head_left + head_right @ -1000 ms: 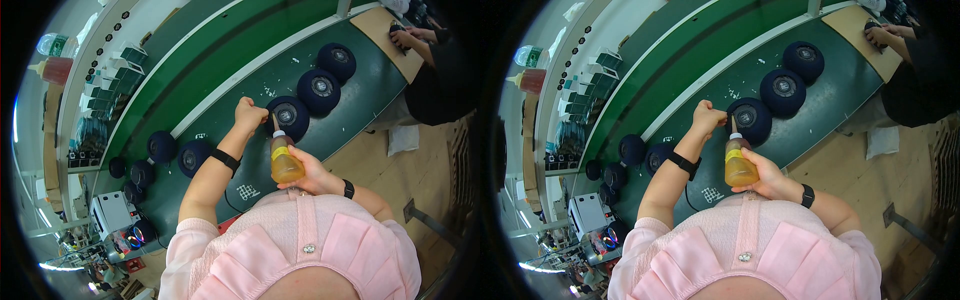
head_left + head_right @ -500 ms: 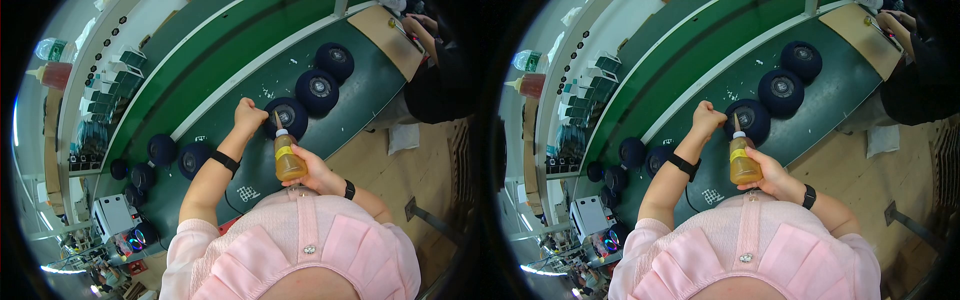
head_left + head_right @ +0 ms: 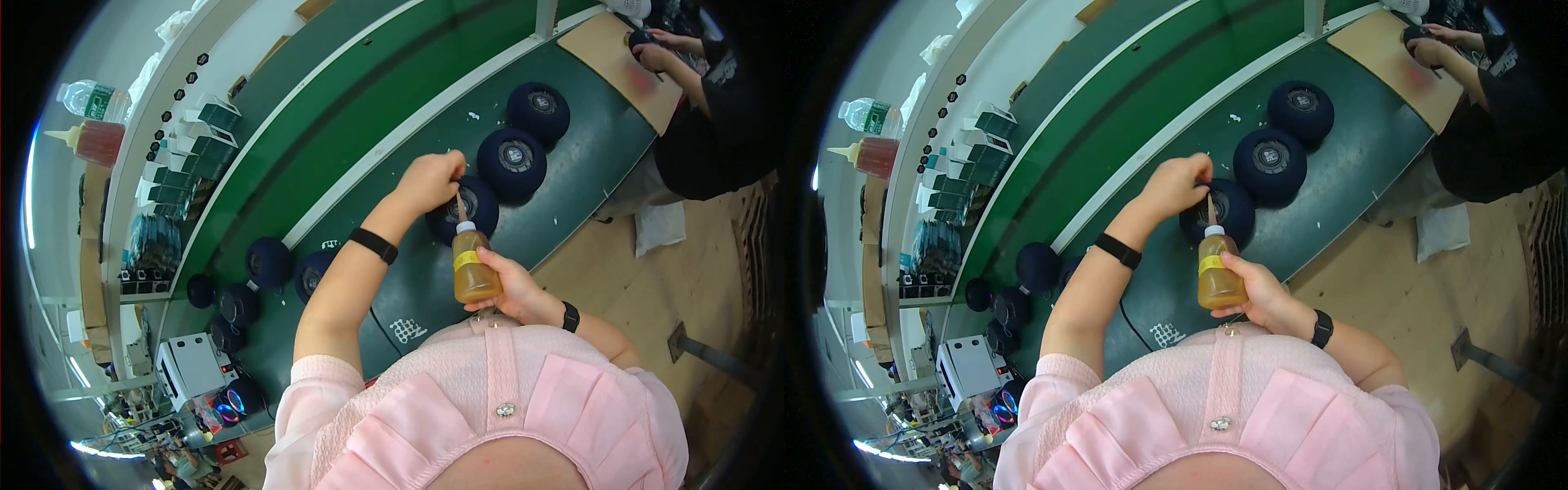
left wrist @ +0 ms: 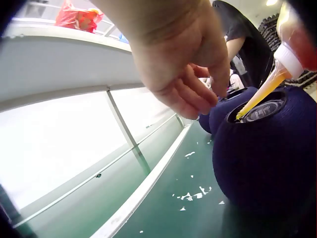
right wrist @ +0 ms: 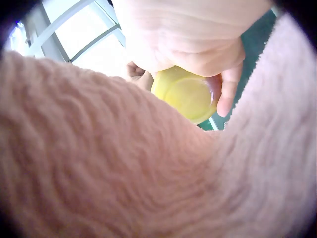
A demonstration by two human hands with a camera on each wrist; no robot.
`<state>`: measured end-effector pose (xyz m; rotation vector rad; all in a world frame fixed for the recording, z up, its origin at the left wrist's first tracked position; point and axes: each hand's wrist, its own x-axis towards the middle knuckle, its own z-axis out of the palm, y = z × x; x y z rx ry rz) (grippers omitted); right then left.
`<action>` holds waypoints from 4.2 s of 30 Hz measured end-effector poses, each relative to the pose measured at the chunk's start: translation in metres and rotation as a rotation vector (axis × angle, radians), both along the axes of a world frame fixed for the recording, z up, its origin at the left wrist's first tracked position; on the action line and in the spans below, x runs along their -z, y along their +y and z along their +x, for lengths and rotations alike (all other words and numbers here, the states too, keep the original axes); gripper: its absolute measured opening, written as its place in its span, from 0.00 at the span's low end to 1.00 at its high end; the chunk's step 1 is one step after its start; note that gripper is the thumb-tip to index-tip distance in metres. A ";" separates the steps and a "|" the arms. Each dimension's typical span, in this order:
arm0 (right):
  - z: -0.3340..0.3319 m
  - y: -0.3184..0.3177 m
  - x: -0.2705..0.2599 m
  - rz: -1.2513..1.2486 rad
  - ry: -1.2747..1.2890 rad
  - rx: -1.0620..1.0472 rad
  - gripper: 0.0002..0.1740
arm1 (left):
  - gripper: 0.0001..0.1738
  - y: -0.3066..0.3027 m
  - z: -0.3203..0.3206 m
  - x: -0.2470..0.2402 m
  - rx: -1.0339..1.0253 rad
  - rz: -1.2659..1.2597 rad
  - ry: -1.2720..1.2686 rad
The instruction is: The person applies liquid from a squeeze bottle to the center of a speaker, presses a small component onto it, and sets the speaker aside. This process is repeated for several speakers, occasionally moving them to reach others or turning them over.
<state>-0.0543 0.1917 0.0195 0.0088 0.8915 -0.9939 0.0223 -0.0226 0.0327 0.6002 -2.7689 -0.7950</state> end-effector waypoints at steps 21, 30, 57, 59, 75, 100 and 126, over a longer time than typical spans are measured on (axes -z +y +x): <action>0.001 0.002 -0.001 0.009 -0.007 -0.044 0.26 | 0.21 -0.014 0.013 0.028 -0.405 0.378 -0.069; 0.009 0.002 -0.005 -0.031 -0.133 -0.050 0.23 | 0.24 0.005 0.037 0.034 -0.684 0.923 0.094; 0.000 0.011 -0.005 -0.017 -0.065 -0.010 0.25 | 0.23 0.012 0.033 0.034 -0.743 0.833 0.108; -0.001 0.009 -0.003 -0.014 -0.078 0.003 0.25 | 0.23 0.010 0.032 0.035 -0.724 0.799 0.086; -0.003 0.011 0.004 0.027 -0.011 -0.015 0.25 | 0.13 0.005 -0.028 0.001 0.310 -0.193 -0.242; 0.000 0.004 -0.009 -0.030 -0.137 -0.063 0.24 | 0.21 0.008 0.030 0.020 -0.741 0.950 -0.045; -0.001 0.006 0.003 0.011 -0.179 -0.059 0.23 | 0.21 0.020 0.034 0.031 -0.793 0.911 0.090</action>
